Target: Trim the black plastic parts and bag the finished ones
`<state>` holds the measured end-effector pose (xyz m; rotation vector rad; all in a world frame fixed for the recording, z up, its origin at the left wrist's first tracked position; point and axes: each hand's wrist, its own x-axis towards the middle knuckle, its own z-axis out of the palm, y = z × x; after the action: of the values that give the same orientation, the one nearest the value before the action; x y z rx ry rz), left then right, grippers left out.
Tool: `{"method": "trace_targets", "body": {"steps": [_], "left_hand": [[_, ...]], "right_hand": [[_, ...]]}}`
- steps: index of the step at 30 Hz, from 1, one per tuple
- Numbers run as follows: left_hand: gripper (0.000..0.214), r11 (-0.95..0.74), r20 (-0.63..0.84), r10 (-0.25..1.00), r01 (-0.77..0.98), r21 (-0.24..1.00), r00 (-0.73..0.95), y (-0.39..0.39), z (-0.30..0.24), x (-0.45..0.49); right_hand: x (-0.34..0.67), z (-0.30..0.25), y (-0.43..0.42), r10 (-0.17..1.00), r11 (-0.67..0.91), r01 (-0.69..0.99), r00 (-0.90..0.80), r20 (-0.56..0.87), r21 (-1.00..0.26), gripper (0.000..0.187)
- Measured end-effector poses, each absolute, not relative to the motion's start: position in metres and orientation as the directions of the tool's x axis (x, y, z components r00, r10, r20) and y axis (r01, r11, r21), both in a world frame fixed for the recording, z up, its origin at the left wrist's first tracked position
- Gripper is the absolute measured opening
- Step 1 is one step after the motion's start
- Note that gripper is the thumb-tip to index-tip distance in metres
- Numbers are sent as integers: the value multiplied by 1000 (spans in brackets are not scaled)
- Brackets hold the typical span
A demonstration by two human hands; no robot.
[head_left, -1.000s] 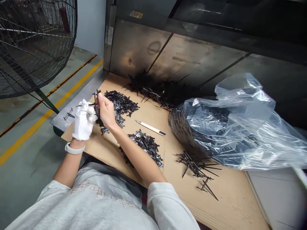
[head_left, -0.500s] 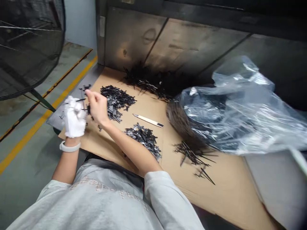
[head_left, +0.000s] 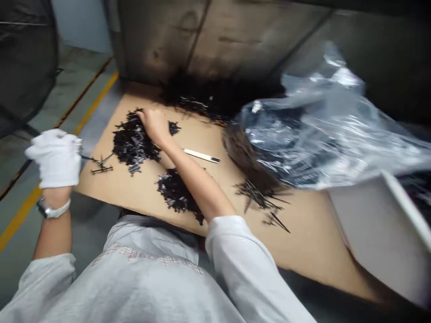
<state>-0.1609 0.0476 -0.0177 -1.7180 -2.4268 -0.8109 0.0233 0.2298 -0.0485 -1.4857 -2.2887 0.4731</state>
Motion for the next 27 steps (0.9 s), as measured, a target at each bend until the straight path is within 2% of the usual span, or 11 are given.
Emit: {"method": "trace_targets", "body": {"steps": [1,2,4,7,11,14,18,21,24,26,27], "left_hand": [[20,287,373,859,933,217,-351,48,-20,-164],[17,241,321,909,964,116,-266,50,-23,-168],[18,76,152,985,997,15,-78,53,-34,-173],[26,-33,90,996,997,69,27,54,-53,-182],[41,-107,72,993,985,134,98,50,-67,-199],[52,-144,-3,989,982,122,146,45,-66,-207],[74,-94,-110,989,995,31,97,41,-59,-199],[54,-100,-132,987,990,-95,87,43,-58,-189],[33,-173,-149,978,968,-183,146,47,-62,-188],[29,-209,-146,971,968,-141,189,49,-65,-195],[27,-221,-128,969,973,-71,210,49,-67,-200]], "right_hand": [[23,-52,236,913,397,796,-393,109,-458,40],[23,-55,240,918,384,815,-387,85,-434,41],[25,-56,239,923,369,840,-382,49,-399,46],[43,-51,225,915,385,829,-401,49,-405,51],[88,-36,196,903,404,753,-420,94,-519,50],[124,-26,167,909,394,706,-393,137,-588,58],[161,-21,123,926,361,690,-345,153,-628,66],[185,-23,87,958,263,692,-271,96,-672,63],[212,-31,49,995,90,708,-88,39,-700,52],[229,-39,20,997,-24,691,71,35,-723,44],[237,-44,5,988,-81,671,152,30,-737,41]]}}
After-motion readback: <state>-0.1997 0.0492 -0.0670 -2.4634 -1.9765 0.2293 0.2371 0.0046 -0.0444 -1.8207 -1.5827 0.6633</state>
